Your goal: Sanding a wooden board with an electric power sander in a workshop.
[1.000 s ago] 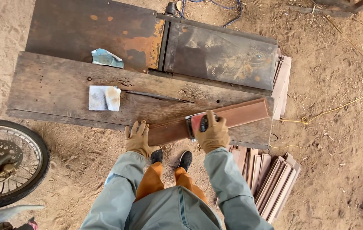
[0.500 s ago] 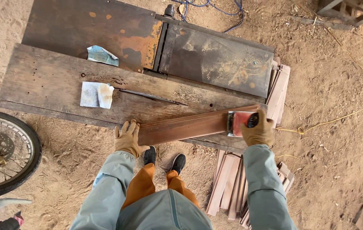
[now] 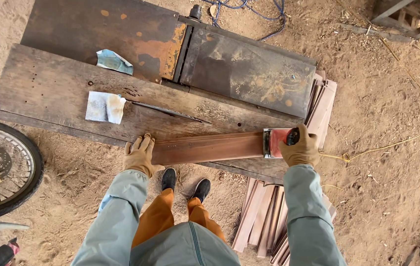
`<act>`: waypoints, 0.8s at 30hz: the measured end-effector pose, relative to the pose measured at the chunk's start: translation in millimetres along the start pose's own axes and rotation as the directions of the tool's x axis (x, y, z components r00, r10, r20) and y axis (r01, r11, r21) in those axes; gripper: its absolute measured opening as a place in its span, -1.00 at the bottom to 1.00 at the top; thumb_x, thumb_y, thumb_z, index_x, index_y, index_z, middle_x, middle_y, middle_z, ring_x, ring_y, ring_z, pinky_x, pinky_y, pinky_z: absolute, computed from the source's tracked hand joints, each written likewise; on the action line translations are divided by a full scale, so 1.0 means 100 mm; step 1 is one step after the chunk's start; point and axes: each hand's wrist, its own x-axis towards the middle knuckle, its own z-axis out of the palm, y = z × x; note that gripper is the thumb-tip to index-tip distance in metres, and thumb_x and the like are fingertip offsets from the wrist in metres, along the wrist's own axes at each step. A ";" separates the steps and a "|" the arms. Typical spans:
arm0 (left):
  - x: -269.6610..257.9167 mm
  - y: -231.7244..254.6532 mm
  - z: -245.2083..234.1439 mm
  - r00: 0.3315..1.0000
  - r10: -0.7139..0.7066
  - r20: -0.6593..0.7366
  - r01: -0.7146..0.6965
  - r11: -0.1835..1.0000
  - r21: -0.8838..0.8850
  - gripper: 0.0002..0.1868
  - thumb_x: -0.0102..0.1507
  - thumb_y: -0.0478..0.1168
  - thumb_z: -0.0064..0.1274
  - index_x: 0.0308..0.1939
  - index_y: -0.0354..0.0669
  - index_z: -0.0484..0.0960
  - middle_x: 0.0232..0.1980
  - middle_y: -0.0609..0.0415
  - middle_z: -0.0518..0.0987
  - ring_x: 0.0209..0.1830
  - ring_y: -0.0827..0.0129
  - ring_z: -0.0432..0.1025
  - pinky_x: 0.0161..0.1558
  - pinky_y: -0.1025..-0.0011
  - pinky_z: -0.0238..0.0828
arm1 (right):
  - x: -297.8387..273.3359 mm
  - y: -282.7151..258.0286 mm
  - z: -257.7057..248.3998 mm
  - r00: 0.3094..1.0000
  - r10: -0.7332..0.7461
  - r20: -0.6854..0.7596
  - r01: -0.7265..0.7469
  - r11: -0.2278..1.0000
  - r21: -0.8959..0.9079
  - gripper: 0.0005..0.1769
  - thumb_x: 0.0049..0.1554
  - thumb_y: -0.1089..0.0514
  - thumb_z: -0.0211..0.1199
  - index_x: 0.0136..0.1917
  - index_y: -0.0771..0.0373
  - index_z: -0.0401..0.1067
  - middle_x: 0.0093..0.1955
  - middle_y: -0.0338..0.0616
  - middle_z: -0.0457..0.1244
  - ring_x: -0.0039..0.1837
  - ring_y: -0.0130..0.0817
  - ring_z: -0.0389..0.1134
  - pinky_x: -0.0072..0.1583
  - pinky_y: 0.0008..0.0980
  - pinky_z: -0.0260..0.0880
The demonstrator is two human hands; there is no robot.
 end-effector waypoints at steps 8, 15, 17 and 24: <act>0.04 -0.03 0.07 0.999 0.039 -0.035 -0.040 0.999 -0.024 0.28 0.12 0.61 -0.02 0.66 0.11 -0.24 0.72 0.22 -0.30 0.69 0.25 -0.32 0.58 0.04 -0.49 | -0.20 -0.27 0.06 0.999 -0.049 0.004 0.049 0.998 0.029 -0.21 -0.15 -0.14 0.57 0.32 -0.28 0.32 0.17 0.09 0.23 0.08 0.21 0.42 0.05 0.12 0.48; 0.05 -0.06 0.02 0.998 0.057 0.020 -0.056 0.998 -0.035 0.25 0.14 0.59 -0.03 0.65 0.12 -0.26 0.72 0.23 -0.33 0.70 0.22 -0.39 0.58 0.00 -0.51 | -0.42 -0.52 0.10 0.995 -0.101 0.001 0.100 0.993 0.067 -0.21 -0.15 -0.12 0.57 0.32 -0.27 0.32 0.19 0.10 0.22 0.12 0.17 0.41 0.04 0.06 0.50; 0.06 -0.09 0.05 0.996 0.090 -0.021 -0.092 0.992 -0.092 0.23 0.15 0.57 -0.03 0.65 0.11 -0.24 0.71 0.22 -0.29 0.70 0.19 -0.40 0.58 -0.01 -0.53 | -0.51 -0.64 0.09 0.994 -0.106 0.019 0.105 0.993 0.056 -0.24 -0.13 -0.15 0.56 0.30 -0.26 0.33 0.21 0.11 0.21 0.11 0.17 0.42 0.02 0.09 0.48; -0.06 -0.13 -0.03 0.995 0.091 -0.050 -0.096 0.988 -0.121 0.23 0.14 0.55 0.02 0.65 0.06 -0.17 0.69 0.16 -0.14 0.70 0.18 -0.37 0.59 -0.01 -0.57 | -0.85 -1.10 0.10 0.992 -0.105 0.064 0.104 0.994 0.030 -0.26 -0.07 -0.18 0.50 0.34 -0.30 0.29 0.17 0.14 0.22 0.08 0.20 0.43 -0.02 0.13 0.48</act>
